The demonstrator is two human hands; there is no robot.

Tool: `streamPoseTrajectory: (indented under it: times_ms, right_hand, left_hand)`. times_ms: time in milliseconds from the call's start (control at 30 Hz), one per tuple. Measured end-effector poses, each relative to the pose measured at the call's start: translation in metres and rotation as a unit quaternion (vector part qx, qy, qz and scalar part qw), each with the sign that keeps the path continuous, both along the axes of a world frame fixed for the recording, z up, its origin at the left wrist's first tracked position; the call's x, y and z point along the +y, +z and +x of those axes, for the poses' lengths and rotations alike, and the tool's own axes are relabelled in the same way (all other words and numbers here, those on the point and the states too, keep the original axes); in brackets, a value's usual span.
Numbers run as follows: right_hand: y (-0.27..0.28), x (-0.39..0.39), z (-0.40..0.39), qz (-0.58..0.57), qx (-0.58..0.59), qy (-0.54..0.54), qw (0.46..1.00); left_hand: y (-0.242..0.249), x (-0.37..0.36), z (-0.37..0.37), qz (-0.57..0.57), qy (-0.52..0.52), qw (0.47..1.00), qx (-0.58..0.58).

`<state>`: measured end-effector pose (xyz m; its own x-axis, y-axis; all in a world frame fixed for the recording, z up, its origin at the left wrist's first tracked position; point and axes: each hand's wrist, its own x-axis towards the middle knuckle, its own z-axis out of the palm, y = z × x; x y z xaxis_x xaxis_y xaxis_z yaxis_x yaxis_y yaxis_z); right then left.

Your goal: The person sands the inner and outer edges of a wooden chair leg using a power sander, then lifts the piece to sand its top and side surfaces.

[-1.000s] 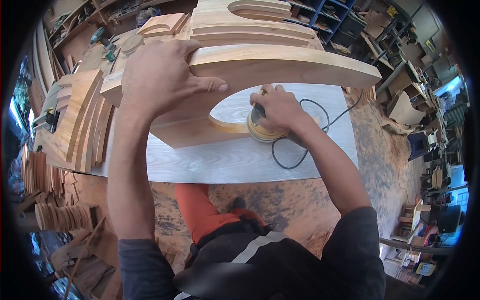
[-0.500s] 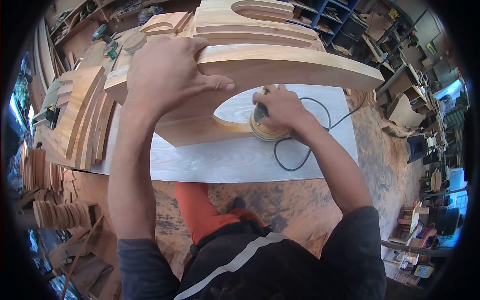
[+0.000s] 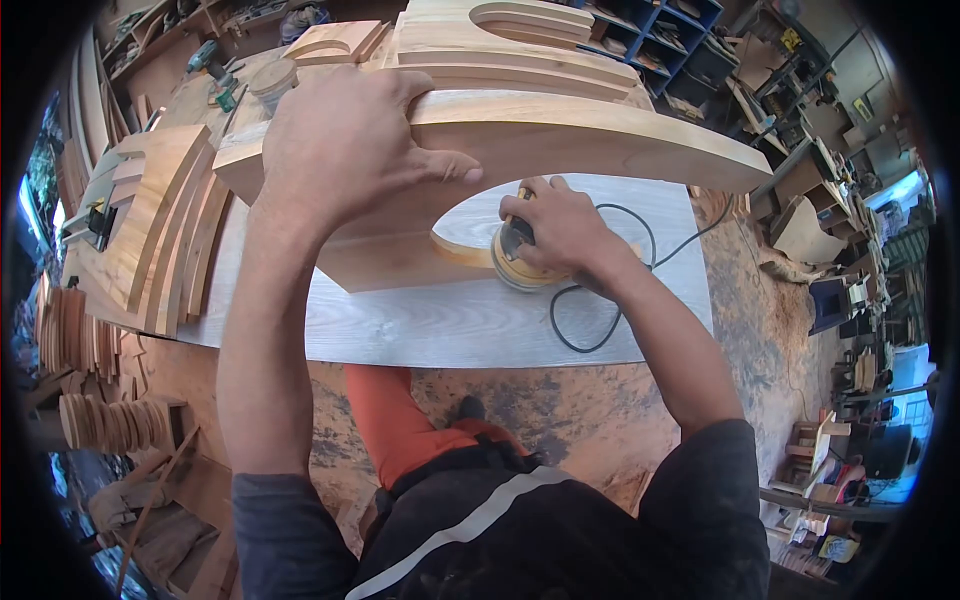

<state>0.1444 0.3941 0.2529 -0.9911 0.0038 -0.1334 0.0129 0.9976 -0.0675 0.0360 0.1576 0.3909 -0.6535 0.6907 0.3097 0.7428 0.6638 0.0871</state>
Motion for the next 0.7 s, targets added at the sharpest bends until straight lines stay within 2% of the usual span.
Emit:
streamPoseTrajectory:
  times_ms: [133, 233, 333, 400, 467, 533, 667, 700]
  right_hand:
    - [-0.001, 0.007, 0.003, 0.018, -0.028, -0.019, 0.999]
    - [0.000, 0.003, 0.004, -0.006, 0.012, -0.005, 1.000]
    - [0.002, -0.002, 0.003, -0.025, -0.034, 0.001, 0.999]
    - [0.004, 0.003, 0.008, 0.021, -0.024, -0.013, 0.999]
    - [0.004, 0.008, 0.009, 0.016, -0.017, -0.014, 1.000]
    - [0.005, 0.007, 0.007, 0.004, -0.008, -0.021, 1.000]
    - [0.002, 0.003, 0.005, 0.002, -0.017, -0.006, 1.000]
    - [0.004, 0.005, 0.005, 0.017, -0.011, -0.016, 1.000]
  left_hand:
    - [-0.004, -0.003, -0.002, 0.017, -0.011, 1.000, 0.021]
    - [-0.004, -0.001, 0.000, 0.007, 0.001, 1.000, 0.015]
    - [0.003, 0.000, 0.002, -0.014, 0.010, 1.000, -0.016]
    - [-0.003, -0.002, 0.000, 0.004, 0.004, 1.000, -0.007]
    - [-0.003, -0.003, 0.000, 0.025, -0.003, 1.000, 0.008]
    - [0.001, 0.000, 0.001, -0.015, 0.013, 1.000, -0.003]
    - [-0.002, -0.003, 0.002, -0.022, 0.011, 1.000, -0.001]
    - [-0.008, -0.004, 0.000, 0.016, -0.011, 0.999, 0.031]
